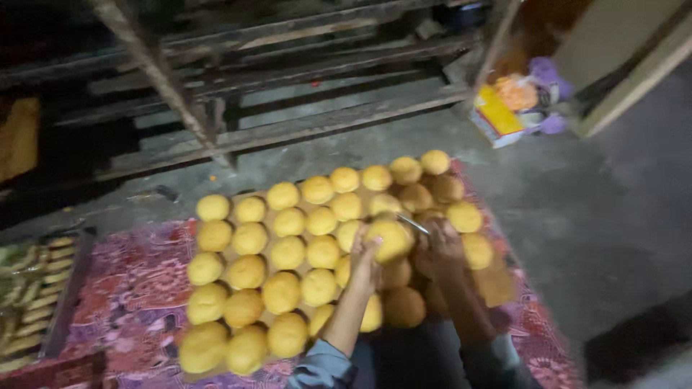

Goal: The person sits on the floor and uses a small knife to cut a slit into the top of each round bun. They handle the buns one at a time, pick them up, cut them, and place them back in a separate pile on the right side of the board.

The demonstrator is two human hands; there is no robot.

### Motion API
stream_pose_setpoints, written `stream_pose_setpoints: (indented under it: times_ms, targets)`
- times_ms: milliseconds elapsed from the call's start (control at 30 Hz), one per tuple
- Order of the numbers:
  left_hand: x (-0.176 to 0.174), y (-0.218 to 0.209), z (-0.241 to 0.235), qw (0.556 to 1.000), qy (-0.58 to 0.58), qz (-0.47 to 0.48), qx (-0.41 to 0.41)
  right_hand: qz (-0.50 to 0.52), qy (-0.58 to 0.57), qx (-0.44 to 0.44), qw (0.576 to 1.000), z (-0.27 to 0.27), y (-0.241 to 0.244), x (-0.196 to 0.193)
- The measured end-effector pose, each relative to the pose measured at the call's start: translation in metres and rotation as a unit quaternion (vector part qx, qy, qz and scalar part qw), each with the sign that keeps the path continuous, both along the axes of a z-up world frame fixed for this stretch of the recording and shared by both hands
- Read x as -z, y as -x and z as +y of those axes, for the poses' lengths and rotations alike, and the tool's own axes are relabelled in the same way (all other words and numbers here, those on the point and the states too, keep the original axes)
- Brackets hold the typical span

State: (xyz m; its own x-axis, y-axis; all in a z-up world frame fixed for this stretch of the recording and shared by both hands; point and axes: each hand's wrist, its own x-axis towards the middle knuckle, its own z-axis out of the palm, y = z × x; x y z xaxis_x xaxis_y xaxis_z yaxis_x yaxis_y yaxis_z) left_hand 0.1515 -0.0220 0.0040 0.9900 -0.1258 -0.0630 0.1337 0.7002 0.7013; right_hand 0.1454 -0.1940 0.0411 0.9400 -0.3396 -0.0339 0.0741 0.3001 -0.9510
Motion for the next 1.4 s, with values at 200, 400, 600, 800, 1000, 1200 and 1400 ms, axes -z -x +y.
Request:
stream_pose_setpoints:
  times_ms: [200,400,600,800,1000,1200,1400]
  targets:
    - [-0.004,-0.044,0.122,0.989,0.113,0.016,-0.099,-0.036,0.015,-0.063,0.997,0.144,-0.046,-0.017]
    - [0.006,-0.026,0.189,0.983,0.133,-0.021,-0.128,0.048,-0.019,-0.109,0.993,0.205,-0.033,-0.027]
    - [-0.001,0.008,0.185,0.983,0.105,-0.037,-0.147,0.041,-0.091,-0.152,0.983,0.188,-0.016,-0.016]
    - [-0.016,0.070,0.145,0.987,0.073,-0.061,-0.132,0.044,-0.092,-0.229,0.968,0.129,0.031,0.000]
    - [-0.012,0.136,0.097,0.978,-0.081,-0.108,-0.159,0.050,0.148,-0.176,0.972,0.066,0.089,0.012]
    - [-0.004,0.170,0.046,0.982,-0.160,-0.077,-0.070,-0.098,0.471,-0.134,0.866,0.021,0.147,0.003]
    - [0.000,0.179,0.022,0.994,-0.098,-0.041,-0.028,-0.181,0.522,-0.127,0.824,0.001,0.156,-0.003]
